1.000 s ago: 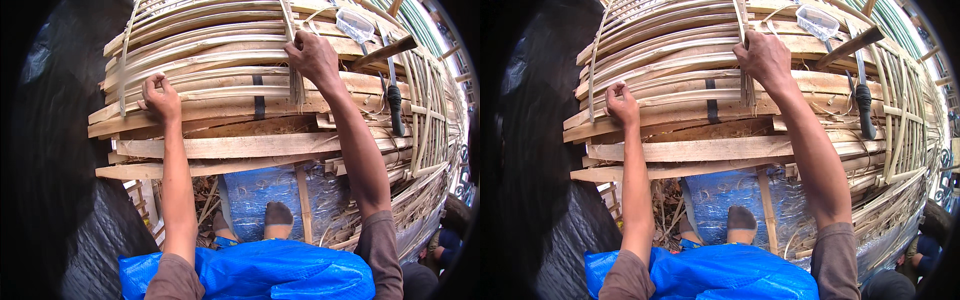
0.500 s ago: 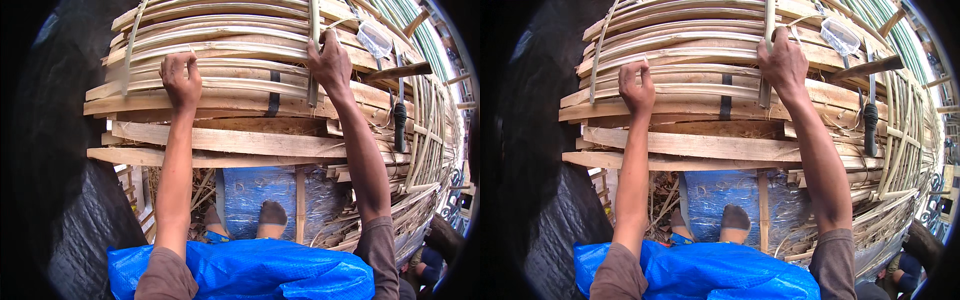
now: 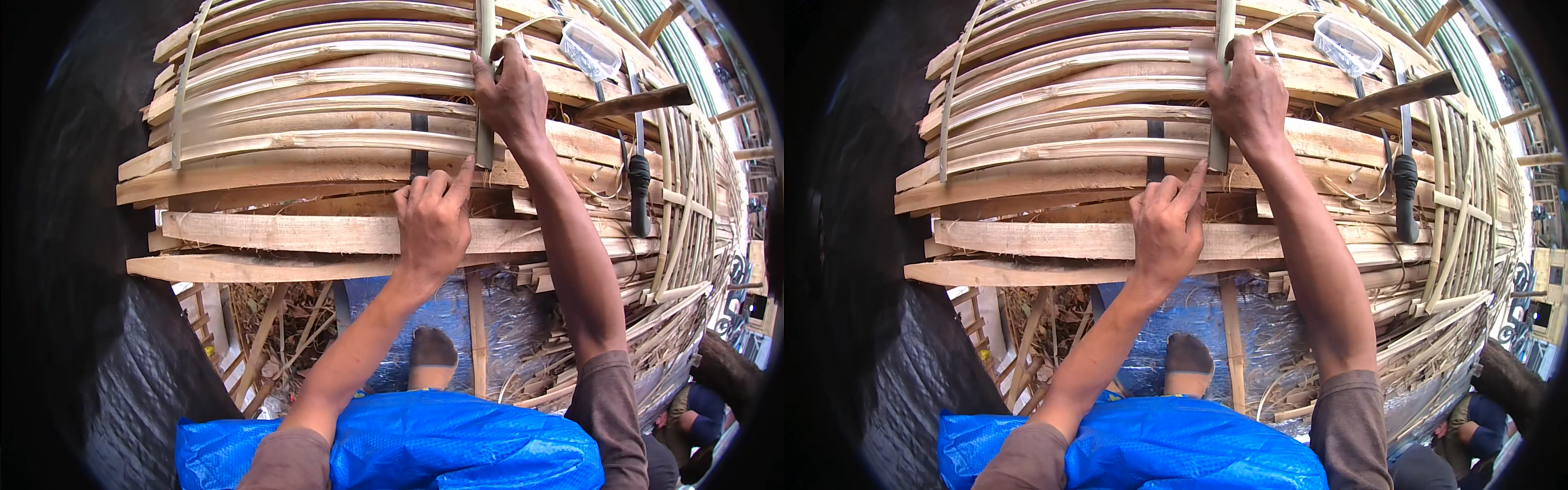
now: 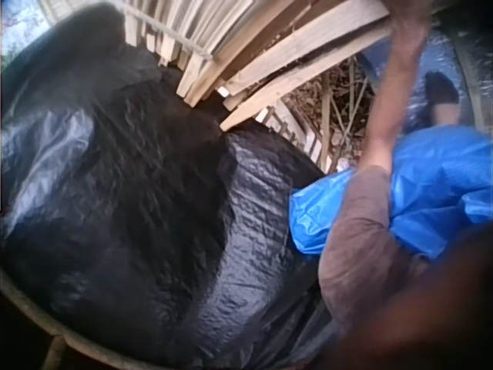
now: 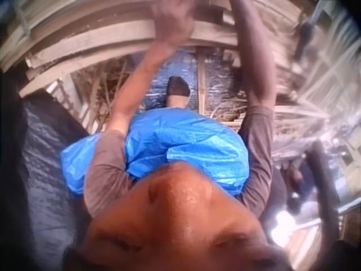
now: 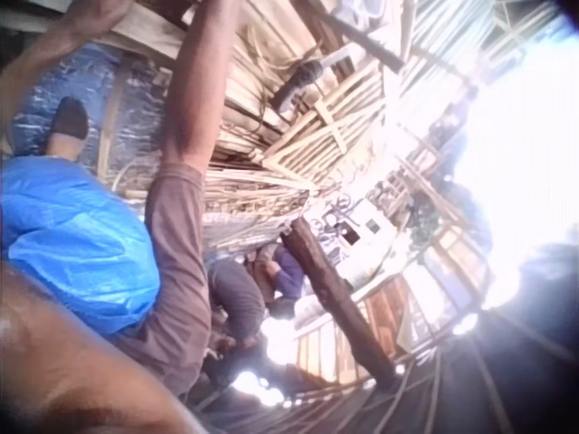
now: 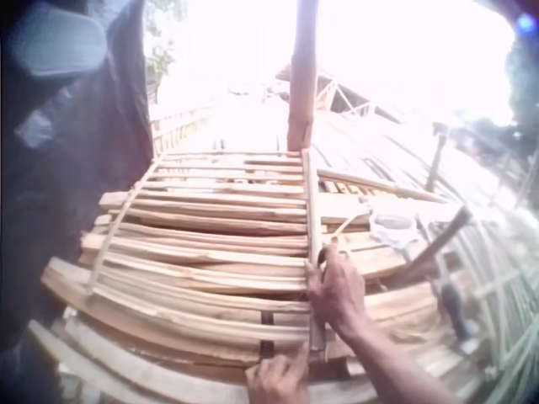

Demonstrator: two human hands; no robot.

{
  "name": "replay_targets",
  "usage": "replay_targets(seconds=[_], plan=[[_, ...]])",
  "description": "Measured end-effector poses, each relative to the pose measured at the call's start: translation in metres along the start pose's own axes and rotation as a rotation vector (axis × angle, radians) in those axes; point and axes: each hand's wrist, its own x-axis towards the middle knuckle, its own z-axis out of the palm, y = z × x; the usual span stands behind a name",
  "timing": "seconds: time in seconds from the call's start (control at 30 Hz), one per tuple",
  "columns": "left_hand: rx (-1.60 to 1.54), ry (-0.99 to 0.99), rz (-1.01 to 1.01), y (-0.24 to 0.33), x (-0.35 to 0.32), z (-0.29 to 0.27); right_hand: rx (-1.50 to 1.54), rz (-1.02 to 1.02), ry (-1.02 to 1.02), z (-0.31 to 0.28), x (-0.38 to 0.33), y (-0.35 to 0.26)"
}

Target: The person constructs a bamboo frame by shaving strips of bamboo with a blade and securing vertical supports to horizontal rails using a hammer and small nails.

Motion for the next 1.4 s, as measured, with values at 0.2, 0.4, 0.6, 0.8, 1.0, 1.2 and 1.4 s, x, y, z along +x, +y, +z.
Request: replay_targets(seconds=[0.2, 0.4, 0.6, 0.8, 1.0, 1.2, 1.4], plan=[[-0.502, -0.013, -0.187, -0.001, -0.007, 0.017, 0.045, 0.019, 0.071, 0.006, -0.006, -0.002], [-0.632, -0.017, -0.302, -0.006, 0.005, 0.002, 0.018, 0.011, 0.018, 0.000, -0.007, -0.002], [-0.517, 0.275, 0.036, 0.003, 0.052, -0.013, 0.036, -0.033, 0.112, 0.004, -0.009, 0.002], [-0.553, 0.190, 0.055, -0.013, 0.082, 0.009, 0.283, 0.209, 0.046, 0.013, -0.006, 0.010], [-0.356, 0.159, 0.077, -0.012, 0.076, 0.006, 0.428, 0.305, 0.039, 0.010, -0.010, 0.010], [-0.259, 0.181, 0.267, -0.017, 0.080, 0.008, 0.522, 0.326, -0.015, 0.012, -0.004, 0.022], [-0.252, 0.185, 0.319, -0.017, 0.079, 0.007, 0.480, 0.315, -0.015, 0.008, -0.005, 0.020]])
